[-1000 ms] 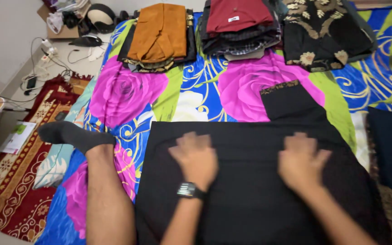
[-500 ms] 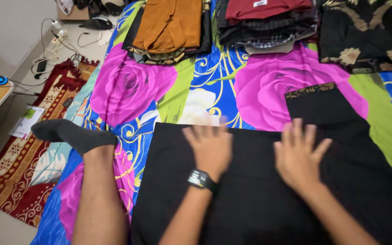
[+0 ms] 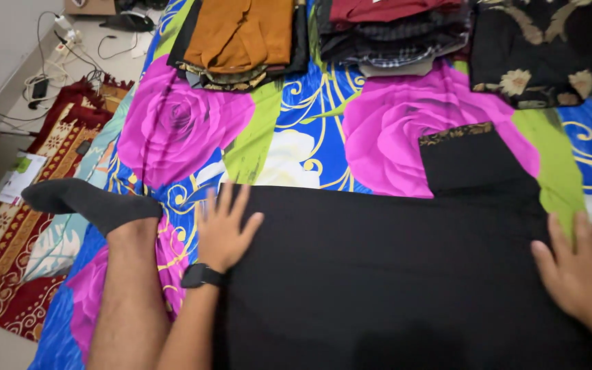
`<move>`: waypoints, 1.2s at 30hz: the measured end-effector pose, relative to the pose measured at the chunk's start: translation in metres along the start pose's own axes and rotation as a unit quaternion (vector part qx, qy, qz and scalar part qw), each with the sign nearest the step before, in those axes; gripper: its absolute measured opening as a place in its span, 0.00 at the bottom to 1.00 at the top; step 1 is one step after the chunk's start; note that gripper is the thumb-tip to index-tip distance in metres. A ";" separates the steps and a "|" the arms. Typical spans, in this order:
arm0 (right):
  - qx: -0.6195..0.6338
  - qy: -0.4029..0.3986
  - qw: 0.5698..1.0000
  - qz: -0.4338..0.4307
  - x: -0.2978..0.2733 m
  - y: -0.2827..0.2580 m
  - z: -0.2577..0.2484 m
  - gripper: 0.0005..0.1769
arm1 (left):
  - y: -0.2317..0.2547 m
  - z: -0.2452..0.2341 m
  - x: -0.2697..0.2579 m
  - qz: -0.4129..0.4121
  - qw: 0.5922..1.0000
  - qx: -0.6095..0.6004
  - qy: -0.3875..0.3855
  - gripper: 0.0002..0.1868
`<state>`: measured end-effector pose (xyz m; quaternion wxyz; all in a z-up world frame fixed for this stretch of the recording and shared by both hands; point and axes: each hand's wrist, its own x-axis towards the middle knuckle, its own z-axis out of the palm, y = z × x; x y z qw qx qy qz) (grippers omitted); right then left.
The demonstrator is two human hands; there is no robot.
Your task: Folding various items of clothing including shirts and pants on a bed.
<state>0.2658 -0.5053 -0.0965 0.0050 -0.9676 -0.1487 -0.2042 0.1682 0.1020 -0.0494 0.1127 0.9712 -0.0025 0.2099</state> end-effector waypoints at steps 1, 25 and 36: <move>0.041 0.016 0.999 -0.009 -0.002 -0.001 -0.008 0.38 | -0.003 0.000 -0.002 -0.038 0.999 0.025 -0.010 0.36; -0.033 -0.040 0.999 -0.015 -0.050 -0.213 -0.101 0.38 | 0.213 -0.015 -0.081 0.021 0.999 -0.005 -0.045 0.33; -0.106 -0.071 0.990 0.055 -0.089 -0.078 -0.047 0.33 | 0.051 -0.023 -0.122 -0.194 0.962 0.170 0.086 0.39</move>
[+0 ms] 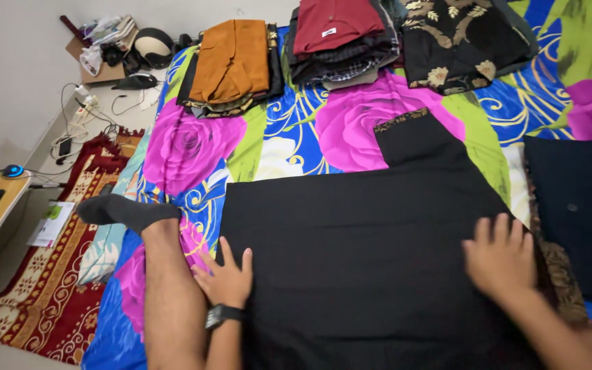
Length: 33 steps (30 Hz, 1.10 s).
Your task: Folding various items of clothing including shirts and pants on a bed.
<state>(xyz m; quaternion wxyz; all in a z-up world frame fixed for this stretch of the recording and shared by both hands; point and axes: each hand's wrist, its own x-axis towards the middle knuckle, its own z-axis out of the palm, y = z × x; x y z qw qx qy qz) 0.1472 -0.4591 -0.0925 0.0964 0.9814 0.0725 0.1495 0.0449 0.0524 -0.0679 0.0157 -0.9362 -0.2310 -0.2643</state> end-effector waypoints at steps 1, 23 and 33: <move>-0.014 -0.020 0.999 0.025 0.003 -0.042 -0.058 0.35 | 0.024 -0.015 0.000 0.013 0.999 0.023 -0.025 0.34; 0.169 -0.006 0.972 -0.164 -0.090 -0.136 -0.085 0.49 | 0.107 -0.089 -0.087 0.287 0.929 -0.118 -0.202 0.37; 0.207 -0.233 0.950 -0.023 -0.080 0.044 -0.011 0.84 | 0.012 -0.072 -0.058 -0.001 0.862 -0.045 -0.505 0.63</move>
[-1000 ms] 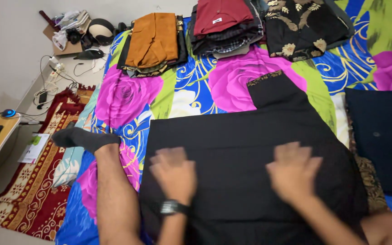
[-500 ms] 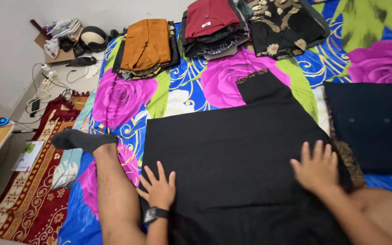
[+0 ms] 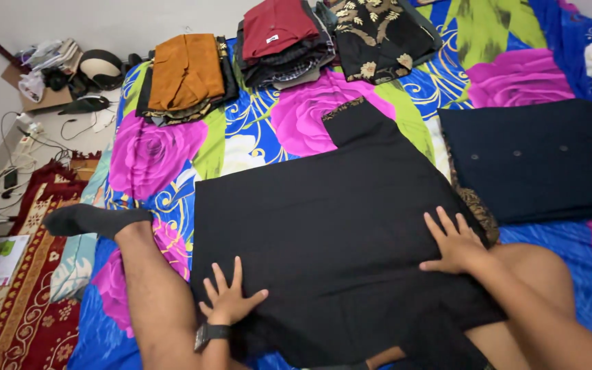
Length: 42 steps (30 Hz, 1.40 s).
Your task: Folding various items of clothing including shirts and pants on a bed.
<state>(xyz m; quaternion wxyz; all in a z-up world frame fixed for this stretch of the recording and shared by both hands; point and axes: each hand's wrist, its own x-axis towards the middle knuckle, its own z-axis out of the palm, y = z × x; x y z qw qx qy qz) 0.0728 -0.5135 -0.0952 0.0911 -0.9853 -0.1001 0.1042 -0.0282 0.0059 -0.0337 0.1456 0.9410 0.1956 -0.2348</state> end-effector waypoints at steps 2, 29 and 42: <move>-0.159 -0.175 0.963 0.129 -0.007 -0.045 -0.030 0.76 | 0.011 -0.002 -0.003 -0.108 0.994 0.036 -0.002 0.64; -0.131 -0.233 0.949 0.168 0.019 -0.057 0.009 0.90 | 0.041 -0.040 -0.042 -0.113 0.991 -0.067 -0.041 0.75; -0.161 -0.280 0.931 0.168 -0.004 -0.128 -0.054 0.88 | 0.111 0.060 -0.003 0.371 0.910 0.015 0.183 0.61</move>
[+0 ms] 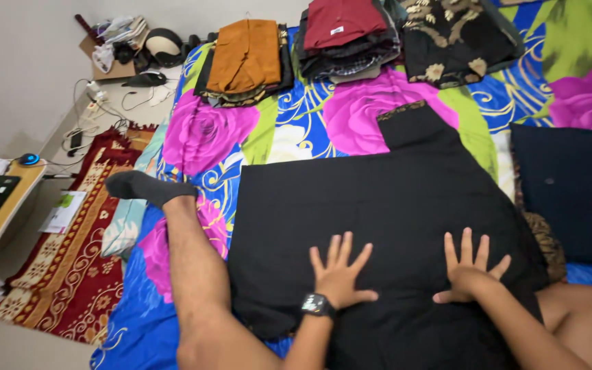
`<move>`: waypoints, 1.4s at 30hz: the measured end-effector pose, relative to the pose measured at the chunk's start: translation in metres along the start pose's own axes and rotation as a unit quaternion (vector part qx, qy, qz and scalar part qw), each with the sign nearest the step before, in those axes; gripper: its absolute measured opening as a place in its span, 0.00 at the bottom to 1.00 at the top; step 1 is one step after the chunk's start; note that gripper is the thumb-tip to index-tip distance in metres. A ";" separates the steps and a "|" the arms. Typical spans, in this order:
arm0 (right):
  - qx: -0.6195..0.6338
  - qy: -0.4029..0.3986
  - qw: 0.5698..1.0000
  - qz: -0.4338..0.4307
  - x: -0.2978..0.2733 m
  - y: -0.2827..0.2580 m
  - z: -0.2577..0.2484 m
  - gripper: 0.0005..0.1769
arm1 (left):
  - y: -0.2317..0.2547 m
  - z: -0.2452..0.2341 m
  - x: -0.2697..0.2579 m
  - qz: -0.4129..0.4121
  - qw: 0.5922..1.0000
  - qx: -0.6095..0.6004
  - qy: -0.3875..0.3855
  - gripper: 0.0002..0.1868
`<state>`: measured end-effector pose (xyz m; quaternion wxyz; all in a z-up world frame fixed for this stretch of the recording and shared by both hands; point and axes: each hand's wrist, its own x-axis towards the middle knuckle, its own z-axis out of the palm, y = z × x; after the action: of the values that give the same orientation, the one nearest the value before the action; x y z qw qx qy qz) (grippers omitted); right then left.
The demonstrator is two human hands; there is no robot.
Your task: Folding various items of clothing including shirts and pants on a bed.
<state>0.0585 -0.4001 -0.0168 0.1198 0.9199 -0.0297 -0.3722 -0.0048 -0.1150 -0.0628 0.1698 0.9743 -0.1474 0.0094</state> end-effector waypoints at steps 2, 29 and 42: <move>0.015 0.012 1.000 -0.017 0.000 0.003 0.003 0.88 | -0.012 -0.048 -0.011 -0.088 0.987 0.034 -0.131 0.72; 0.061 0.492 0.855 -0.151 0.091 -0.037 -0.046 0.42 | -0.119 -0.067 0.047 -0.100 0.968 0.029 0.230 0.34; 0.115 0.530 0.783 -0.304 0.126 -0.094 -0.106 0.33 | -0.093 -0.047 0.151 0.033 0.968 0.062 0.240 0.28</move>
<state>0.2193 -0.3062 -0.0510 -0.1094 0.9404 0.2775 0.1635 0.1685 -0.0592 -0.0388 0.1389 0.9468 -0.1331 0.2581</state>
